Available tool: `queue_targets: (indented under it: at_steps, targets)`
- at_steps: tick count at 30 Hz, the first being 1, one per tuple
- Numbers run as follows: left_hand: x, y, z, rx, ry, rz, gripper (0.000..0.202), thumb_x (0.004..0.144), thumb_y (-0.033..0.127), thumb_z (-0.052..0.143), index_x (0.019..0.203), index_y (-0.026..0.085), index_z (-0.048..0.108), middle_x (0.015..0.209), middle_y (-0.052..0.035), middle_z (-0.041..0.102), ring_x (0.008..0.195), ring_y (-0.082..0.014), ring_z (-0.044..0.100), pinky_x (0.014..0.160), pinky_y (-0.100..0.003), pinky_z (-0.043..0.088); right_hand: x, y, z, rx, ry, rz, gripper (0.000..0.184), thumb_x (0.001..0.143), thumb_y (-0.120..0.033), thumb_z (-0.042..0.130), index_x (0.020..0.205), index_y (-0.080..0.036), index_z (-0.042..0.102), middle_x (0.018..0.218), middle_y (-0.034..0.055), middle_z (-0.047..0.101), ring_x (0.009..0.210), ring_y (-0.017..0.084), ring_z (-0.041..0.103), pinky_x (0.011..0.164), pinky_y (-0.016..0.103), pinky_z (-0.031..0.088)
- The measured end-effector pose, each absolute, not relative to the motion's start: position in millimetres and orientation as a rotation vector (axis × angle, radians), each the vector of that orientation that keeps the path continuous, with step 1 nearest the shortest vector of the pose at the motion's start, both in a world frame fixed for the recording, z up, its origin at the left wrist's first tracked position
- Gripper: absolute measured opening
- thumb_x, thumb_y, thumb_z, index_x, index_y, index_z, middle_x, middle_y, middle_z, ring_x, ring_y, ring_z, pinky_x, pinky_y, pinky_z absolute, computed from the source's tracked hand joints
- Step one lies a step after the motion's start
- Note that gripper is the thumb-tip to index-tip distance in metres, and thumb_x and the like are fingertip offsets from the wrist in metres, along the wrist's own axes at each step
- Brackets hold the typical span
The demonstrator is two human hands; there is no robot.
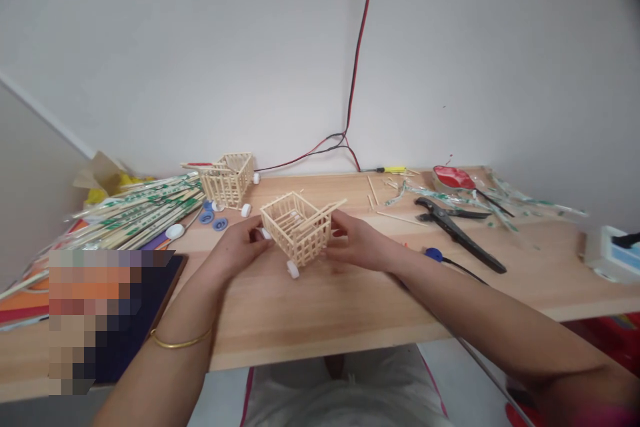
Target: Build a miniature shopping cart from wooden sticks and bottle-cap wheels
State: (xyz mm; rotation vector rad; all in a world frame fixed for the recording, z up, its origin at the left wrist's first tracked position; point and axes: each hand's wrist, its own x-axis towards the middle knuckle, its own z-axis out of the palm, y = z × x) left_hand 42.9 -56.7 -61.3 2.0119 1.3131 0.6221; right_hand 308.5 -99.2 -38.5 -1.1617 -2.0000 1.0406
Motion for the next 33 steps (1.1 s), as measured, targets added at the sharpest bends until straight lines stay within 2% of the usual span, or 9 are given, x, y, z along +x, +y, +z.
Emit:
queue_targets:
  at_steps: [3, 10, 14, 18, 23, 26, 29, 33]
  targets:
    - [43, -58, -63, 1.995, 1.296, 0.655, 0.032, 0.075, 0.027, 0.060, 0.105, 0.017, 0.065, 0.074, 0.0015, 0.060, 0.063, -0.0125, 0.048, 0.058, -0.022, 0.037, 308, -99, -38, -1.169, -2.013, 1.033, 0.043, 0.075, -0.022, 0.069, 0.116, -0.022, 0.056, 0.114, 0.0057, 0.064, 0.103, 0.020, 0.060, 0.091, 0.038, 0.047]
    - [42, -59, -64, 2.021, 1.298, 0.675, 0.025, 0.073, 0.022, 0.058, 0.096, 0.017, 0.067, 0.069, 0.0023, 0.058, 0.061, -0.0130, 0.049, 0.059, -0.023, 0.037, 308, -96, -46, -1.187, -2.022, 1.041, 0.044, 0.075, -0.020, 0.068, 0.117, -0.024, 0.056, 0.115, 0.0043, 0.064, 0.106, 0.021, 0.060, 0.095, 0.041, 0.046]
    - [42, -58, -66, 2.050, 1.300, 0.678, 0.028, 0.073, 0.020, 0.056, 0.098, 0.016, 0.067, 0.073, 0.0005, 0.062, 0.064, -0.0139, 0.051, 0.059, -0.024, 0.037, 308, -96, -43, -1.225, -2.046, 1.015, 0.042, 0.075, -0.021, 0.068, 0.115, -0.023, 0.055, 0.115, 0.0046, 0.063, 0.106, 0.021, 0.060, 0.095, 0.042, 0.046]
    - [41, -58, -68, 2.043, 1.288, 0.705, 0.032, 0.073, 0.019, 0.056, 0.103, 0.017, 0.066, 0.073, 0.0011, 0.061, 0.064, -0.0137, 0.052, 0.059, -0.024, 0.037, 311, -101, -33, -1.259, -2.049, 1.003, 0.042, 0.075, -0.026, 0.070, 0.113, -0.024, 0.054, 0.116, 0.0049, 0.063, 0.108, 0.022, 0.060, 0.096, 0.042, 0.046]
    - [43, -56, -69, 1.982, 1.298, 0.741, 0.032, 0.074, 0.018, 0.055, 0.105, 0.018, 0.065, 0.070, 0.0022, 0.059, 0.063, -0.0128, 0.052, 0.060, -0.023, 0.040, 329, -116, -18, -1.370, -2.033, 0.947, 0.053, 0.075, -0.035, 0.070, 0.124, -0.029, 0.048, 0.131, 0.0068, 0.055, 0.115, 0.024, 0.057, 0.094, 0.042, 0.050]
    - [47, -54, -69, 1.931, 1.323, 0.818, 0.036, 0.073, 0.017, 0.055, 0.109, 0.016, 0.063, 0.082, -0.0015, 0.063, 0.071, -0.0138, 0.057, 0.066, -0.025, 0.045, 352, -130, -15, -1.488, -2.053, 0.772, 0.057, 0.076, -0.036, 0.068, 0.129, -0.031, 0.047, 0.130, 0.0067, 0.056, 0.113, 0.025, 0.058, 0.093, 0.043, 0.051]
    - [50, -52, -72, 1.879, 1.342, 0.902, 0.043, 0.071, 0.017, 0.054, 0.113, 0.014, 0.061, 0.103, -0.0070, 0.065, 0.084, -0.0162, 0.060, 0.077, -0.028, 0.048, 381, -146, -18, -1.617, -2.090, 0.562, 0.050, 0.078, -0.038, 0.066, 0.125, -0.030, 0.051, 0.122, 0.0083, 0.061, 0.109, 0.028, 0.061, 0.090, 0.045, 0.052]
    - [45, -49, -78, 1.851, 1.415, 0.965, 0.047, 0.072, 0.020, 0.055, 0.118, 0.014, 0.059, 0.105, -0.0082, 0.065, 0.086, -0.0185, 0.062, 0.082, -0.034, 0.050, 416, -161, -31, -1.719, -2.185, 0.474, 0.045, 0.080, -0.032, 0.061, 0.124, -0.029, 0.054, 0.127, 0.0080, 0.059, 0.115, 0.029, 0.058, 0.093, 0.046, 0.051]
